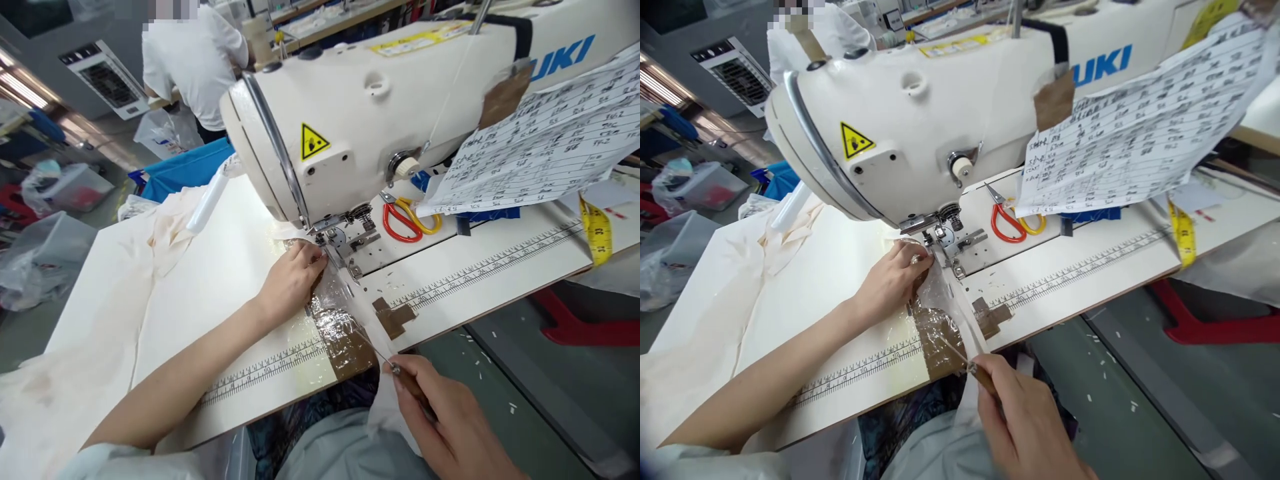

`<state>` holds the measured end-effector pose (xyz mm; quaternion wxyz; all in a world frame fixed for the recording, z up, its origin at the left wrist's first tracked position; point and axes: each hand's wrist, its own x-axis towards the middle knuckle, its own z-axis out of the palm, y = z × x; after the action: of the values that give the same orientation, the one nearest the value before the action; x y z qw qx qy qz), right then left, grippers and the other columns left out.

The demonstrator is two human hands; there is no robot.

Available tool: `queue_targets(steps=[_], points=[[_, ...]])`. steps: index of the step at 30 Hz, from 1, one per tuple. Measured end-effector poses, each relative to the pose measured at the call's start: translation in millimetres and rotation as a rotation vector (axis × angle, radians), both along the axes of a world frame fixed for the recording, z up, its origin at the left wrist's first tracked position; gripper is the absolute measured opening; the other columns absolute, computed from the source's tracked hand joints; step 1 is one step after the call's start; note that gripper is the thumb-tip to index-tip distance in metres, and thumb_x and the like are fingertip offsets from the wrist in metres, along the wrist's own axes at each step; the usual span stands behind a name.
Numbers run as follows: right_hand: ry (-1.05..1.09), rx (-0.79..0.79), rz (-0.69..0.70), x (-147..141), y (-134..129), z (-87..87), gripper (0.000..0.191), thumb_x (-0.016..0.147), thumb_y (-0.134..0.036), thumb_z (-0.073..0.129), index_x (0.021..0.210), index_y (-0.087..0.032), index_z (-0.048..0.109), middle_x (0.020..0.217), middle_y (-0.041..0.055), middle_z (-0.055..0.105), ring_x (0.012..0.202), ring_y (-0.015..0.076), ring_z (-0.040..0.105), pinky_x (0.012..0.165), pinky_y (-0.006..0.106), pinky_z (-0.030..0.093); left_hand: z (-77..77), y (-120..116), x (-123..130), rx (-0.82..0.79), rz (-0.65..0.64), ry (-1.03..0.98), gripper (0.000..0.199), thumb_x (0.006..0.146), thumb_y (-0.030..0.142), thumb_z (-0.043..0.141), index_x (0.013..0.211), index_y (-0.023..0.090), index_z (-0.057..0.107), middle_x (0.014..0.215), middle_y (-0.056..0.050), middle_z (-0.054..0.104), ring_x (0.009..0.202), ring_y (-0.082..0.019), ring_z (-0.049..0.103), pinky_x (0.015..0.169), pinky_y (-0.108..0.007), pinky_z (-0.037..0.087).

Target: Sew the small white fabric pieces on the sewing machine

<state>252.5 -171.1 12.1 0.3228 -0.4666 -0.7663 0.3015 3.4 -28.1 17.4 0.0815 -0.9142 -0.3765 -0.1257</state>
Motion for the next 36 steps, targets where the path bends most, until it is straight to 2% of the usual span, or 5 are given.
queue_targets(steps=[6,17,22,30,36], points=[[-0.002,0.0,-0.003,3.3,-2.9,-3.8,0.021,0.1,-0.015,0.038,0.116,-0.024,0.047,0.065,-0.0071,0.059,0.048,0.0092,0.058,0.048,0.018,0.045,-5.9,-20.3,19.0,0.007,0.185,0.085,0.037,0.093,0.002,0.035,0.123,0.004,0.057,0.127,-0.015,0.057,0.113,-0.027,0.048,0.087,-0.036,0.056],[-0.007,-0.079,0.021,10.6,-12.1,-11.4,0.024,0.1,-0.018,0.04,0.119,-0.02,0.055,0.058,-0.005,0.053,0.069,0.0143,0.07,0.065,0.017,0.055,-1.5,-33.0,16.6,-0.011,0.107,0.133,0.045,0.09,0.004,0.035,0.132,-0.005,0.05,0.136,-0.021,0.055,0.12,-0.03,0.05,0.094,-0.039,0.05],[0.057,-0.166,-0.036,11.5,-8.9,-18.7,0.024,0.1,-0.027,0.044,0.114,-0.02,0.062,0.084,0.0047,0.07,0.074,0.0147,0.07,0.066,0.018,0.055,-1.4,-32.4,15.9,-0.074,0.142,0.067,0.045,0.09,0.004,0.037,0.132,0.001,0.052,0.138,-0.018,0.054,0.122,-0.028,0.051,0.095,-0.041,0.051],[0.478,-0.642,-0.325,-8.3,-5.5,-15.1,0.039,0.089,-0.052,0.062,0.111,-0.022,0.071,0.074,0.0021,0.063,0.07,0.0171,0.061,0.062,0.023,0.053,-4.8,-19.3,2.1,-0.173,0.138,-0.076,0.043,0.094,0.009,0.036,0.133,0.006,0.053,0.139,-0.012,0.056,0.132,-0.025,0.048,0.109,-0.044,0.047],[0.798,-0.959,-0.345,-27.3,-12.7,-8.6,0.047,0.076,-0.057,0.075,0.104,-0.02,0.074,0.087,0.0053,0.069,0.071,0.0146,0.061,0.061,0.022,0.051,-7.2,-18.3,1.4,-0.109,0.096,-0.02,0.043,0.094,0.008,0.036,0.134,0.003,0.052,0.139,-0.015,0.054,0.131,-0.028,0.049,0.109,-0.045,0.048]])
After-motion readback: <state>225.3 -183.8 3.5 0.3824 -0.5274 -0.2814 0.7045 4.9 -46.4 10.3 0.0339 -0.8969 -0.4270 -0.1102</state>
